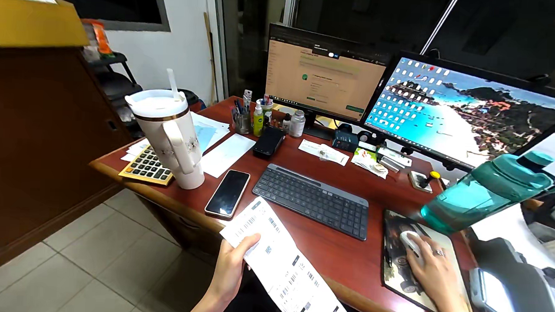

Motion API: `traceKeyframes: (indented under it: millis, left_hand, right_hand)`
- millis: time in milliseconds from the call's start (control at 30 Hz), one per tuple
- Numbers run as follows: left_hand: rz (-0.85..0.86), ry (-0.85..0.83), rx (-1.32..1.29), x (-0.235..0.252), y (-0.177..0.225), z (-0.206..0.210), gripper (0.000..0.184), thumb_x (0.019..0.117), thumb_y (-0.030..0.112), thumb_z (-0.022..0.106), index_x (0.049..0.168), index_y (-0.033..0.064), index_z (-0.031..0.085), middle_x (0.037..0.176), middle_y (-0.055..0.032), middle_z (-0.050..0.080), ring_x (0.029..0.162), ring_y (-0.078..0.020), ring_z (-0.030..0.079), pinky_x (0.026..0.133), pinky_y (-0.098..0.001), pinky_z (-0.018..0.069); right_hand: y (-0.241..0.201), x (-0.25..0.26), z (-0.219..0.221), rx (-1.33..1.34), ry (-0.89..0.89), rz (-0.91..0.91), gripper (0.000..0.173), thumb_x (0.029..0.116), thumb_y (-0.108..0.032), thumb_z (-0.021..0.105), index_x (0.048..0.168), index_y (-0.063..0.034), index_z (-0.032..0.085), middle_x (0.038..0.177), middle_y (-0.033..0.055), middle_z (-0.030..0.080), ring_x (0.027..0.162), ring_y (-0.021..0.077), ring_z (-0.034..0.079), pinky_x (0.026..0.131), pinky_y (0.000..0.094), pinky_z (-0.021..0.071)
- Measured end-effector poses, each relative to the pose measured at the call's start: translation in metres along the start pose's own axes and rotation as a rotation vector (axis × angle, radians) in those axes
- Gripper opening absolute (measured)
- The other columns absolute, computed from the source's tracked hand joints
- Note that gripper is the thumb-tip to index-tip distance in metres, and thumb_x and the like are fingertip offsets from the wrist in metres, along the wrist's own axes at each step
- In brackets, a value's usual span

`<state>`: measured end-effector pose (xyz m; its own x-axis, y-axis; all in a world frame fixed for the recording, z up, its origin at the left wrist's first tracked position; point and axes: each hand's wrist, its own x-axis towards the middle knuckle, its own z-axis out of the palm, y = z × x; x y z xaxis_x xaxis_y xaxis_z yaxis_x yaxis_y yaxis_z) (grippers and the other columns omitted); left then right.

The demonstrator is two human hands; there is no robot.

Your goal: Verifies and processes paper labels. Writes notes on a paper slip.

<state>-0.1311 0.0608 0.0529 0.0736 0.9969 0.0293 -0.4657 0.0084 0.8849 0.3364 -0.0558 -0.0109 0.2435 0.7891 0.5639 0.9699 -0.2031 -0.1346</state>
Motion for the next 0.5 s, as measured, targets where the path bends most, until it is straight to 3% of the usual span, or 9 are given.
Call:
traceKeyframes:
  millis: [200, 500]
  left_hand:
    - [-0.003, -0.003, -0.01, 0.0002, 0.0, 0.0002, 0.023, 0.0939, 0.0, 0.053, 0.116, -0.0011, 0.058, 0.09, -0.0085, 0.077, 0.076, -0.0152, 0.076, 0.067, -0.0285, 0.0645]
    - [-0.007, -0.005, -0.002, -0.0002, 0.0003, -0.0003, 0.02, 0.0943, 0.001, 0.053, 0.114, -0.0004, 0.058, 0.088, -0.008, 0.077, 0.074, -0.014, 0.076, 0.065, -0.0275, 0.0641]
  right_hand:
    - [0.0034, -0.0005, 0.0044, 0.033, -0.034, -0.014, 0.046, 0.099, -0.04, 0.05, 0.133, -0.0144, 0.068, 0.138, 0.0231, 0.062, 0.126, 0.0474, 0.058, 0.099, 0.0638, 0.0478]
    - [0.0039, -0.0002, 0.0053, 0.036, -0.029, -0.016, 0.047, 0.1001, -0.042, 0.048, 0.134, -0.0158, 0.068, 0.14, 0.0221, 0.061, 0.127, 0.0468, 0.058, 0.1, 0.0631, 0.0474]
